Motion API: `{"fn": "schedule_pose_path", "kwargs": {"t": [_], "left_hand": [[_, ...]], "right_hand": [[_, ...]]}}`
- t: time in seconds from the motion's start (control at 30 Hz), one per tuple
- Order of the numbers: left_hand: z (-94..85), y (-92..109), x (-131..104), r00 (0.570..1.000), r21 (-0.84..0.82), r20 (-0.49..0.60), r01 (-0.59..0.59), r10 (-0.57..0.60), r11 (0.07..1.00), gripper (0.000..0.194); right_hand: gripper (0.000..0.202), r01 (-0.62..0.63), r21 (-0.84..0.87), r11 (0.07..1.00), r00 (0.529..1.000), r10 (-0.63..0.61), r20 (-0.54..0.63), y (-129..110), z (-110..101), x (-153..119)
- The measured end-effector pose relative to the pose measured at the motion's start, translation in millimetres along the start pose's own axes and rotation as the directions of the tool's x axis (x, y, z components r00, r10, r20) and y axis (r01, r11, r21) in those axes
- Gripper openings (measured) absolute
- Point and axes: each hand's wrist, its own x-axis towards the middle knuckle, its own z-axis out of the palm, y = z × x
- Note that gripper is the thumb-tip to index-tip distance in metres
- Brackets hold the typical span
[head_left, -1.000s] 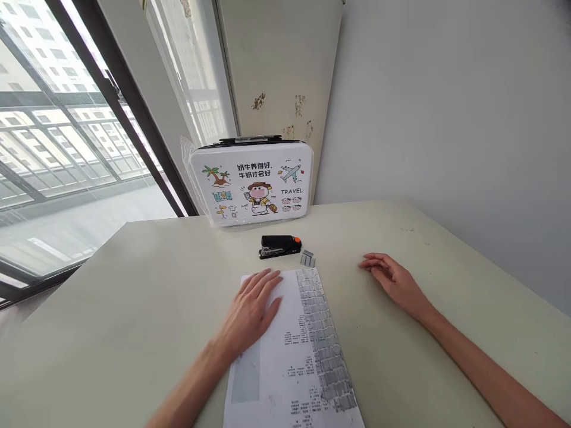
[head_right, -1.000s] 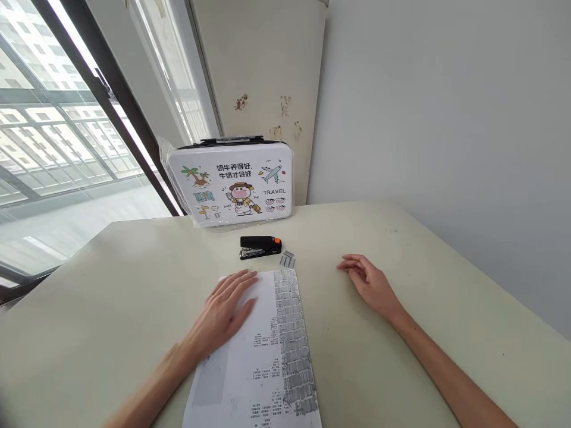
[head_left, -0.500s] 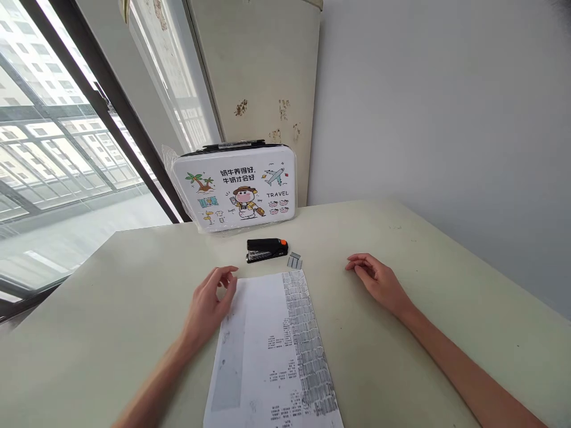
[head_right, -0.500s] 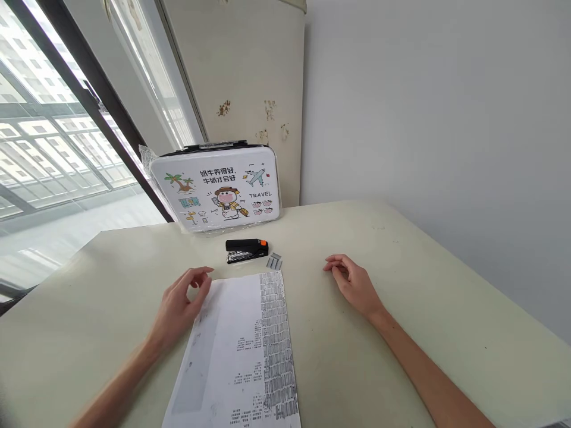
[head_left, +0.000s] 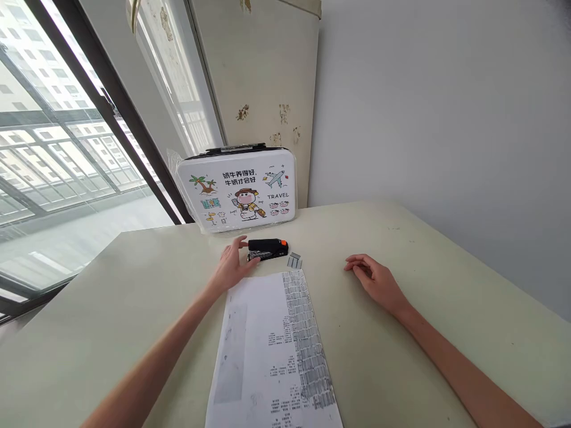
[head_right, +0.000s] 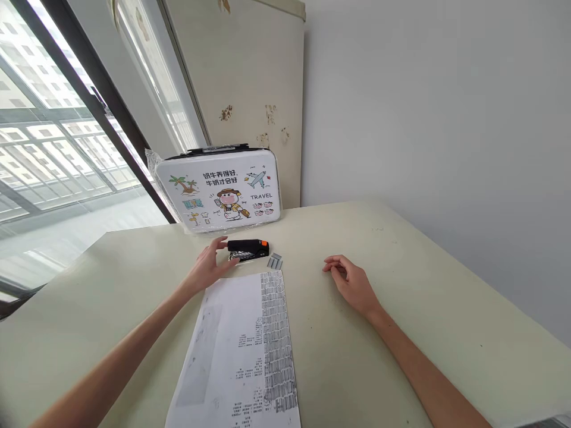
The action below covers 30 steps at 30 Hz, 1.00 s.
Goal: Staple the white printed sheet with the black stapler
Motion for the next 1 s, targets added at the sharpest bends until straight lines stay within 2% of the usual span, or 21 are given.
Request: {"fn": "schedule_pose_path", "kwargs": {"t": [0.07,0.2,0.43,0.6,0.7,0.83,0.93,1.0], "left_hand": [[4.0,-5,8,0.999,-0.012,0.033,0.021,-0.021,1.0,0.069],[10.2,-8,14,0.999,-0.018,0.03,0.02,-0.019,1.0,0.052],[5.8,5,26,0.999,-0.066,-0.031,-0.01,0.008,0.998,0.05],[11.6,12,28,0.998,-0.098,-0.063,-0.001,-0.005,0.995,0.044],[11.5,16,23,0.993,-0.108,-0.116,-0.014,0.001,0.994,0.042],[-5.4,27,7,0.984,-0.087,-0.162,-0.088,0.073,0.992,0.04],[-20.1,47,-11,0.969,-0.071,-0.185,-0.18,0.164,0.981,0.038],[-23.3,66,-25,0.958,-0.089,-0.21,-0.219,0.197,0.972,0.038]], "right_hand": [[0.024,0.004,0.003,1.0,1.0,-0.004,-0.001,1,0,1],[0.024,0.024,0.012,1.0,1.0,-0.024,0.002,2,1,2],[0.025,0.009,0.023,1.0,1.0,-0.009,0.012,0,1,4],[0.025,0.015,0.019,1.0,1.0,-0.015,0.016,0,1,3],[0.025,0.02,0.023,1.0,1.0,-0.021,0.02,0,0,3],[0.025,0.026,0.022,0.999,0.999,-0.026,0.023,-2,0,4],[0.025,0.024,0.028,0.999,0.999,-0.025,0.027,-4,1,3],[0.025,0.019,0.034,0.999,1.0,-0.02,0.023,-5,1,3]]}}
